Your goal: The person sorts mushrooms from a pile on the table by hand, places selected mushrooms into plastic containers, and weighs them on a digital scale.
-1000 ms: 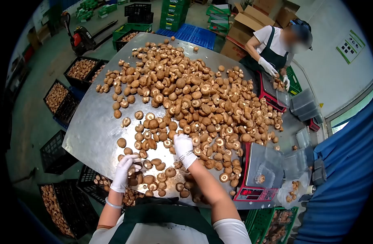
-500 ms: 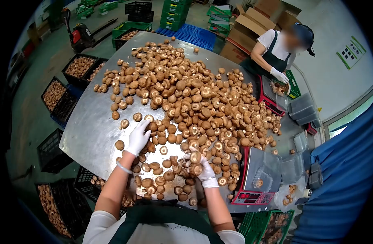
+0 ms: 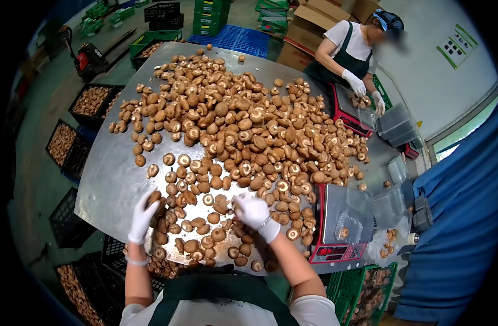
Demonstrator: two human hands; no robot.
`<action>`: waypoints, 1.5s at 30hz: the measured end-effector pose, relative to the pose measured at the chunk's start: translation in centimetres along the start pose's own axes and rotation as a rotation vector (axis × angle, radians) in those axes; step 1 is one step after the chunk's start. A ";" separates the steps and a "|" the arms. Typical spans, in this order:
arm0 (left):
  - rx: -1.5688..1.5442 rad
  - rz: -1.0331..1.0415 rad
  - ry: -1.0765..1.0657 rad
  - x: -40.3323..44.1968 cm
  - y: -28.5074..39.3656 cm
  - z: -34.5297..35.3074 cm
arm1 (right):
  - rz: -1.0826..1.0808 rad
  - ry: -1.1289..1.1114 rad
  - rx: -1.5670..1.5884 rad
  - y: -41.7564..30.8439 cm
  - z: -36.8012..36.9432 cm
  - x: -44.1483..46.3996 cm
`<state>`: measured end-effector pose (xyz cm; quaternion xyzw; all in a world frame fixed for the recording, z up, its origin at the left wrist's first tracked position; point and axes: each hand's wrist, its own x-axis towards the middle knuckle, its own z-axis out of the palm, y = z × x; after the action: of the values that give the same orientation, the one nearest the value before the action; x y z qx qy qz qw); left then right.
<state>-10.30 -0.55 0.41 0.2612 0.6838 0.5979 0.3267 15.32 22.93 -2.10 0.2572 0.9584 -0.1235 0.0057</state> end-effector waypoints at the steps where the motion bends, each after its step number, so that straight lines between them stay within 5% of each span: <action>1: -0.017 -0.004 0.018 -2.0 0.0 -1.8 | -0.141 -0.033 0.079 -1.4 -1.1 -0.8; 5: -0.030 -0.237 -0.160 -9.0 -1.5 -9.4 | -0.351 -0.342 0.519 -1.7 -3.7 -0.7; 7: 0.117 -0.351 -0.152 -10.4 -1.5 -11.0 | -0.297 0.129 0.446 -0.5 -2.6 1.5; 9: 0.184 -0.300 -0.078 -9.9 -1.2 -10.2 | 0.024 0.109 0.292 -2.0 -3.9 3.9; 10: 0.260 -0.270 -0.040 -9.1 -1.1 -9.5 | -0.002 0.221 0.140 -2.6 -3.3 5.3; 13: 0.253 -0.180 0.028 -6.1 1.3 -5.5 | -0.068 0.067 -0.246 -2.9 1.1 8.5; 18: 0.176 -0.039 -0.117 -2.7 1.5 -0.9 | -0.096 0.246 -0.247 -2.9 3.8 8.6; 23: 0.240 0.041 -0.095 2.8 1.3 2.1 | 0.012 0.125 -0.186 -2.8 4.4 9.9; 26: 0.311 0.134 0.034 6.0 0.9 2.3 | 0.002 0.199 0.296 -1.6 3.5 8.9; 31: 0.155 0.197 0.009 6.0 2.7 5.0 | 0.159 -0.110 1.486 -1.1 1.0 5.5; 33: 0.198 0.345 -0.048 4.7 2.0 7.7 | 0.197 -0.095 1.653 -2.0 0.3 3.9; 35: 0.084 0.088 -0.186 2.2 3.7 10.3 | 0.162 -0.023 1.743 -2.5 0.8 2.7; 37: 0.195 0.143 -0.241 0.1 4.3 12.1 | 0.077 0.043 1.806 -3.0 1.1 2.1; 39: 0.278 0.337 -0.170 -1.0 4.1 14.0 | 0.129 0.049 1.996 -4.2 0.9 0.7; 43: 0.137 0.268 -0.181 -1.6 3.3 15.4 | 0.218 0.058 2.279 -4.2 -0.1 -1.7; 44: -0.145 -0.177 -0.279 -2.0 3.5 15.2 | 0.234 0.051 2.343 -3.2 0.8 -2.3; 45: -0.391 -0.206 -0.303 -2.0 4.2 15.7 | 0.252 0.043 2.408 -2.7 0.3 -2.9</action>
<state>2.74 8.70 3.67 0.2086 0.5215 0.6363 0.5288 16.48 19.18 -1.51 0.1913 0.1980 -0.9306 -0.2413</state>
